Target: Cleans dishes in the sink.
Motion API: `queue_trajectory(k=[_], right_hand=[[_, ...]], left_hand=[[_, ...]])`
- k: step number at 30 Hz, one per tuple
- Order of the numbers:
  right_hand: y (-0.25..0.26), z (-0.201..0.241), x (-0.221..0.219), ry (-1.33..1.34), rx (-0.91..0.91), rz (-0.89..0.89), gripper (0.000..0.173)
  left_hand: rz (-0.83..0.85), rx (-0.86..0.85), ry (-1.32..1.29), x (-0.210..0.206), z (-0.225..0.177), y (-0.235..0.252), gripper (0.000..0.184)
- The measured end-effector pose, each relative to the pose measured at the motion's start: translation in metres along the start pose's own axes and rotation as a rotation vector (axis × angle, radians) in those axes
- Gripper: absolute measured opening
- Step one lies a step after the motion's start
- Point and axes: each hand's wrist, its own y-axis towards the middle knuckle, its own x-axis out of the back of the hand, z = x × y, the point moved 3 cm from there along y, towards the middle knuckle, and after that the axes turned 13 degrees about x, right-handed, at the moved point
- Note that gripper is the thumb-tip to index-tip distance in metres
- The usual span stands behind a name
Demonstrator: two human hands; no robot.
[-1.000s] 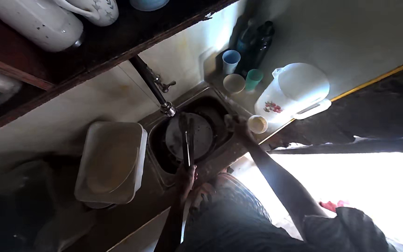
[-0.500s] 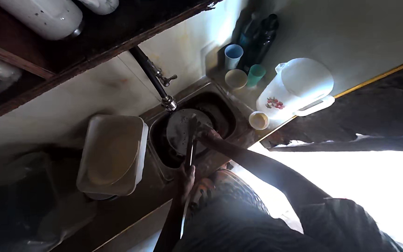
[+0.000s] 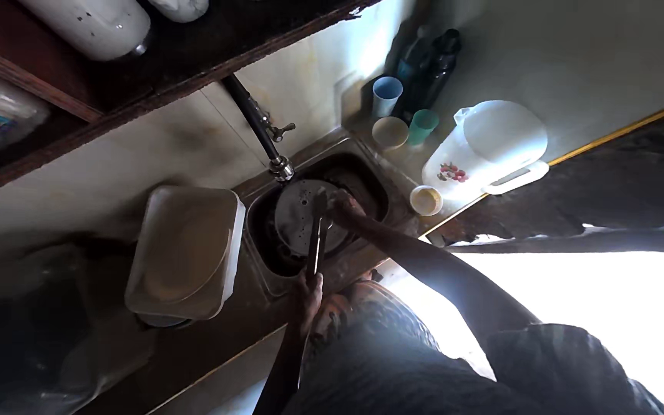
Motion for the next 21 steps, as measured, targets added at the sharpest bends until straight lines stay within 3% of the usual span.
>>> queue_trajectory(k=[3,8,12,14,18,21], right_hand=[[-0.012,0.019,-0.019,0.049,0.056,0.099,0.028],[0.009,-0.026,0.01,0.063,-0.024,-0.055,0.028],[0.0,-0.045,0.038,0.488,-0.304,-0.403,0.035],[-0.009,-0.049,0.036,0.724,-0.408,-0.498,0.033],[-0.023,-0.069,0.006,1.054,-0.543,-0.573,0.034],[-0.029,-0.076,-0.02,1.135,-0.543,-0.557,0.033]], left_hand=[[-0.037,-0.033,-0.01,0.004,0.009,0.006,0.025],[0.068,0.038,-0.124,0.002,0.008,-0.007,0.019],[0.31,0.061,-0.398,0.011,0.011,-0.002,0.034],[0.329,0.033,-0.441,0.015,0.019,0.007,0.039],[0.4,0.042,-0.44,0.023,0.024,0.013,0.053],[0.491,0.049,-0.58,0.025,0.024,0.005,0.048]])
